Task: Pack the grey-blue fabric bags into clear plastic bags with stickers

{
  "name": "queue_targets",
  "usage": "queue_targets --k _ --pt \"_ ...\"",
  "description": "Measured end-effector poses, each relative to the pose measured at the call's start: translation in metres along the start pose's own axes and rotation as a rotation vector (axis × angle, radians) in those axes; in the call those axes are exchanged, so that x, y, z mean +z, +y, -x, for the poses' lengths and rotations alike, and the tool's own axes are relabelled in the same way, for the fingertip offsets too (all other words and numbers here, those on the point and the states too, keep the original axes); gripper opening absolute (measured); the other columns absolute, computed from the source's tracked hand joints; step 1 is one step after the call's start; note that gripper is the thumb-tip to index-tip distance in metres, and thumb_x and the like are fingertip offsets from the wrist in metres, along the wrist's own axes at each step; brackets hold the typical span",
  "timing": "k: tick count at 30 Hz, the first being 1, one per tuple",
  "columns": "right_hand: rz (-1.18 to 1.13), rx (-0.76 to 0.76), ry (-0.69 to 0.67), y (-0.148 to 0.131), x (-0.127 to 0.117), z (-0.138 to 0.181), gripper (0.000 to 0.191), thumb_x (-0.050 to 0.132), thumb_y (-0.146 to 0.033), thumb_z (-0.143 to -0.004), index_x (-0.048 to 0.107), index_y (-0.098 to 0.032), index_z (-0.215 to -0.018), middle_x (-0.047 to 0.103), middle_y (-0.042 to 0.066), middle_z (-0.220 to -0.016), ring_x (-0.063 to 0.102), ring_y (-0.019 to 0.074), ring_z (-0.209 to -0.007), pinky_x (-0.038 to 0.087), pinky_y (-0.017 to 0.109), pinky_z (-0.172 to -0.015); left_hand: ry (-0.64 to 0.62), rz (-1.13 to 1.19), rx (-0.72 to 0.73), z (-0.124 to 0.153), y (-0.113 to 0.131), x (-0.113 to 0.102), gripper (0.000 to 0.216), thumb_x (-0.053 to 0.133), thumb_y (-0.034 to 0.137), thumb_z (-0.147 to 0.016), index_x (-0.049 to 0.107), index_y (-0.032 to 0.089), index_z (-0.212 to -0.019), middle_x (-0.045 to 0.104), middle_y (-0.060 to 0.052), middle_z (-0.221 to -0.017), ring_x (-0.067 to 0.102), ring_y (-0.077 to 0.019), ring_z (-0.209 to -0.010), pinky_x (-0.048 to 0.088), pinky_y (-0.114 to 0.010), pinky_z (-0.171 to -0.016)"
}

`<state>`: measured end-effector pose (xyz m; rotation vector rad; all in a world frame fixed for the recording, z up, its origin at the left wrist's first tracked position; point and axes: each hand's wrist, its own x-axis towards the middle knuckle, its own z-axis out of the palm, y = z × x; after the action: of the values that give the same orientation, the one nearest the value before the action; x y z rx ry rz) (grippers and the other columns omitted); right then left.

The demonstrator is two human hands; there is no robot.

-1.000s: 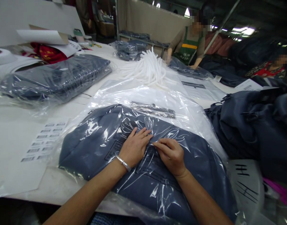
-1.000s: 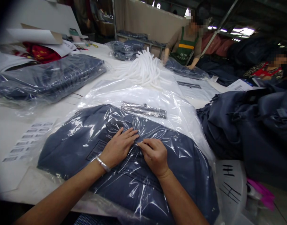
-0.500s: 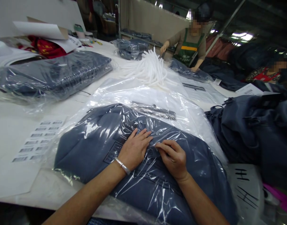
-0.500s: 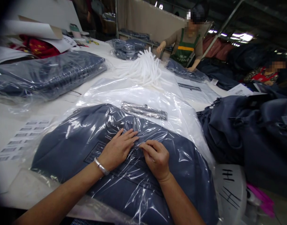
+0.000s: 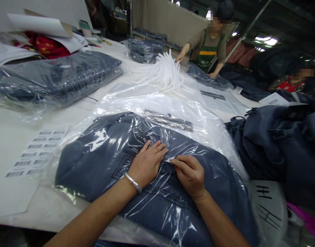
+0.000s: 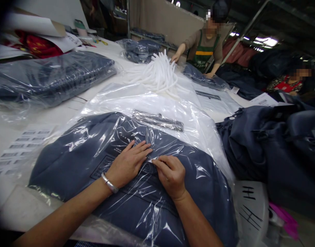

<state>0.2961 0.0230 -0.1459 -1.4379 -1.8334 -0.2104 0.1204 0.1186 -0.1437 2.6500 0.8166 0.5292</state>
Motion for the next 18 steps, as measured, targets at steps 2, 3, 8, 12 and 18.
queue_targets --k 2,3,8,12,18 --pt "-0.001 -0.021 0.012 -0.0011 -0.0016 -0.0005 0.026 0.062 -0.007 -0.085 0.073 -0.025 -0.1 0.067 0.003 -0.081 0.061 0.0146 -0.074 0.05 0.031 -0.069 -0.01 -0.003 0.0 -0.0002 0.0002 -0.0004 0.041 0.035 0.019 -0.097 0.051 0.024 -0.135 0.05 -0.002 -0.145 0.036 -0.0169 -0.14 0.021 -0.046 -0.121" --pt "-0.003 -0.027 0.014 -0.0014 -0.0023 -0.0006 0.027 0.062 -0.007 -0.085 0.073 -0.025 -0.101 0.067 0.003 -0.081 0.061 0.0147 -0.073 0.05 0.031 -0.068 -0.015 -0.003 0.0 -0.0003 0.0003 -0.0007 0.042 0.034 0.018 -0.097 0.05 0.024 -0.135 0.05 -0.001 -0.146 0.036 -0.0168 -0.14 0.021 -0.046 -0.121" --pt "-0.007 -0.048 0.007 -0.0029 -0.0048 -0.0015 0.029 0.061 -0.005 -0.084 0.072 -0.025 -0.102 0.068 0.003 -0.081 0.063 0.0154 -0.074 0.051 0.032 -0.069 -0.022 0.011 -0.015 -0.0003 0.0006 -0.0012 0.042 0.034 0.018 -0.097 0.049 0.026 -0.135 0.049 0.002 -0.147 0.035 -0.0155 -0.141 0.019 -0.045 -0.121" --pt "0.023 -0.09 0.03 -0.0065 -0.0071 -0.0051 0.027 0.063 -0.004 -0.083 0.072 -0.024 -0.1 0.068 0.003 -0.078 0.062 0.0151 -0.07 0.05 0.031 -0.066 -0.013 0.014 -0.014 -0.0002 0.0016 -0.0021 0.041 0.034 0.018 -0.097 0.05 0.025 -0.135 0.05 0.001 -0.146 0.037 -0.0154 -0.139 0.021 -0.045 -0.121" --pt "0.036 -0.1 0.025 -0.0078 -0.0087 -0.0062 0.028 0.063 -0.003 -0.083 0.071 -0.024 -0.101 0.068 0.002 -0.077 0.062 0.0149 -0.069 0.049 0.031 -0.066 -0.005 0.032 -0.015 0.0003 0.0016 -0.0017 0.041 0.032 0.019 -0.098 0.05 0.025 -0.135 0.05 0.001 -0.146 0.038 -0.0164 -0.139 0.022 -0.045 -0.121"
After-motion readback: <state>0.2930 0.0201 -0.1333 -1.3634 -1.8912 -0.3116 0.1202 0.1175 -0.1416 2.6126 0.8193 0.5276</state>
